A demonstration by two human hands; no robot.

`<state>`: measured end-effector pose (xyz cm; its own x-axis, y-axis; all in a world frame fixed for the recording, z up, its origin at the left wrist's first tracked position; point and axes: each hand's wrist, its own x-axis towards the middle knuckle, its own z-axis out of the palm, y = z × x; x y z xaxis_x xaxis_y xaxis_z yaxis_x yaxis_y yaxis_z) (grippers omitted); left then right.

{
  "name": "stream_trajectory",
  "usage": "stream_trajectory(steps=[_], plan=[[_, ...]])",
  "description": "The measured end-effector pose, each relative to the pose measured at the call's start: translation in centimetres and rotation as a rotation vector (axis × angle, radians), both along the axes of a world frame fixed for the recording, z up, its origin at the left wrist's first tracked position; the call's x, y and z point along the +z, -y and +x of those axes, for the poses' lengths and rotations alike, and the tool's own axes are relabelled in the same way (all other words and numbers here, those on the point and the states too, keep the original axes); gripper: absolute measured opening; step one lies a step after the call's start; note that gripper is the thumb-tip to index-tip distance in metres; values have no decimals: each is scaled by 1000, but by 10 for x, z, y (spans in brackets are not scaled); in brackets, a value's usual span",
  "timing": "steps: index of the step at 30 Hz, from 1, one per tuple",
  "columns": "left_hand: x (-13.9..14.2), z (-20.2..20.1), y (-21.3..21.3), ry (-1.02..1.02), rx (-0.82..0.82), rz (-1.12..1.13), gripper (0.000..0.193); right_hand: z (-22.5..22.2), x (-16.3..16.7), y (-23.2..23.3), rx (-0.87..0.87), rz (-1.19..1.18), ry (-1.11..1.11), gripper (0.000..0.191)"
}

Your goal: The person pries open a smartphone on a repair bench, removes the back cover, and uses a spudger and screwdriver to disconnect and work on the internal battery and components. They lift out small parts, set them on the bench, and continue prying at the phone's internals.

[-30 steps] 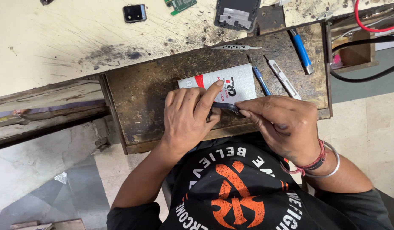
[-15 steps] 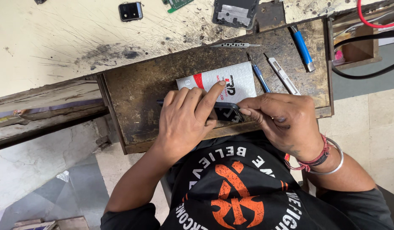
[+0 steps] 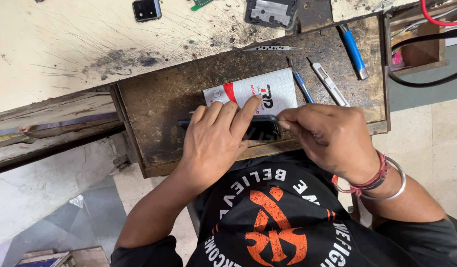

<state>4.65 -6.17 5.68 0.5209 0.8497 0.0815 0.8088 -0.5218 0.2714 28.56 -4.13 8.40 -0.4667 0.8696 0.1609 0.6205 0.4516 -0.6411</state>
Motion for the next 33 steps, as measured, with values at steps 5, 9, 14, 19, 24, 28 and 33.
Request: stream_trajectory(steps=[5, 9, 14, 19, 24, 28, 33], plan=[[-1, 6, 1, -122, 65, 13, 95, -7, -5, 2, -41, 88, 70, 9], [-3, 11, 1, -155, 105, 82, 91, -13, -10, -1, -100, 116, 74, 12], [-2, 14, -2, -147, 130, 24, 95, -17, -15, -6, -138, 137, 161, 17], [3, 14, -6, -77, 145, -47, 104, -11, -17, -12, -111, 82, 2, 16], [6, 13, -7, -90, 138, -68, 105, -3, -19, -16, -54, -133, -263, 15], [4, 13, -7, -99, 136, -66, 101, -2, -17, -17, -49, -141, -249, 18], [3, 14, -7, -146, 115, -11, 96, -7, -15, -18, -74, -138, -166, 22]])
